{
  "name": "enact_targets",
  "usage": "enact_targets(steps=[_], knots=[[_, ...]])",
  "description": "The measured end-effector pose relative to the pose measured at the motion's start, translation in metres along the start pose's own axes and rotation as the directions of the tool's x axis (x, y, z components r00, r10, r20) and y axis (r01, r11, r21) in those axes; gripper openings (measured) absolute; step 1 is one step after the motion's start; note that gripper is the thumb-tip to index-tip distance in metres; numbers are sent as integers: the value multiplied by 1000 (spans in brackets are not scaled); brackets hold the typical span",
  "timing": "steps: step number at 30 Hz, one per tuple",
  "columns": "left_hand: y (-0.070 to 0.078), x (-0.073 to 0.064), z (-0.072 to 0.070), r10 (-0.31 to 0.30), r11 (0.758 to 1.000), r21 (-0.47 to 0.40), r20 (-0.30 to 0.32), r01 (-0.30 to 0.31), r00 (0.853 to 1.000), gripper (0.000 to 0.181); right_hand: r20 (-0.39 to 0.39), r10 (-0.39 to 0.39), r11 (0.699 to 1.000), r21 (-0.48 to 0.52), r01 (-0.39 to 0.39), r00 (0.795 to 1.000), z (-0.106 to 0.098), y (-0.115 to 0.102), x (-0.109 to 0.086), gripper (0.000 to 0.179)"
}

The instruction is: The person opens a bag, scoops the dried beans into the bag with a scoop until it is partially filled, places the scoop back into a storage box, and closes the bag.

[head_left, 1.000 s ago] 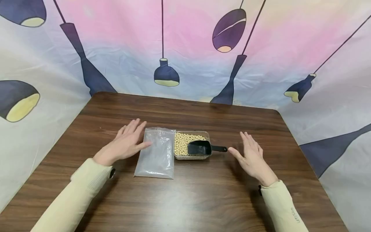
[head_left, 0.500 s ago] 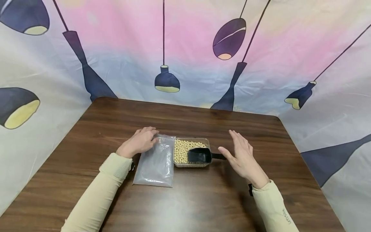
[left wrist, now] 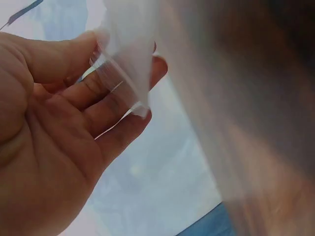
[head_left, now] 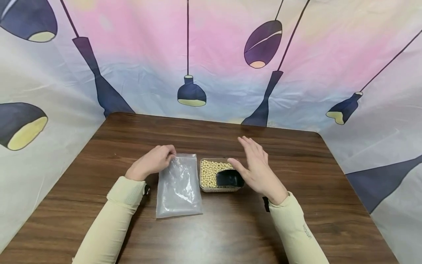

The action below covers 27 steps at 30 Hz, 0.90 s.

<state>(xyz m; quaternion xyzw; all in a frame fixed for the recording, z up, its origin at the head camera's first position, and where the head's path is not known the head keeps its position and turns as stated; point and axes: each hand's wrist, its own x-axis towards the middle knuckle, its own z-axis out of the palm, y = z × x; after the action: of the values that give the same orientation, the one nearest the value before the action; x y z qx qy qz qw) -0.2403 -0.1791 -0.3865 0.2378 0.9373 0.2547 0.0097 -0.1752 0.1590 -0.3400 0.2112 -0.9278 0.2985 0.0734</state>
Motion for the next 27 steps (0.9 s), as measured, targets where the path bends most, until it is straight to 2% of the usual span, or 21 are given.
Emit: enact_targets(steps=[4, 7, 11, 12, 15, 19, 22, 24, 27], knots=[[6, -8, -22, 3, 999, -35, -60, -5, 998, 11, 1, -71, 997, 28, 71, 997, 6, -20, 8, 70], [12, -16, -37, 23, 999, -25, -117, -26, 993, 13, -12, -110, 993, 43, 110, 994, 10, -32, 11, 68], [23, -25, -53, 97, 995, 2, -194, -99, 976, 13, -28, -167, 985, 42, 168, 986, 14, -45, 15, 67], [26, -28, -57, 129, 992, 13, -213, -129, 969, 13, -31, -187, 981, 44, 188, 982, 16, -48, 16, 68], [38, -32, -63, 238, 971, 64, -266, -229, 934, 13, -39, -246, 966, 69, 249, 968, 19, -54, 16, 71], [53, -37, -65, 364, 931, 107, -328, -349, 872, 17, -37, -316, 942, 105, 318, 948, 25, -61, 15, 73], [61, -36, -64, 430, 901, 110, -353, -420, 831, 19, -31, -361, 931, 57, 362, 932, 28, -65, 13, 64], [66, -35, -62, 454, 888, 110, -359, -447, 815, 19, -29, -394, 919, 6, 394, 919, 28, -66, 11, 56], [70, -35, -59, 455, 886, 92, -367, -454, 811, 20, -25, -435, 900, -47, 434, 900, 27, -67, 8, 45]])
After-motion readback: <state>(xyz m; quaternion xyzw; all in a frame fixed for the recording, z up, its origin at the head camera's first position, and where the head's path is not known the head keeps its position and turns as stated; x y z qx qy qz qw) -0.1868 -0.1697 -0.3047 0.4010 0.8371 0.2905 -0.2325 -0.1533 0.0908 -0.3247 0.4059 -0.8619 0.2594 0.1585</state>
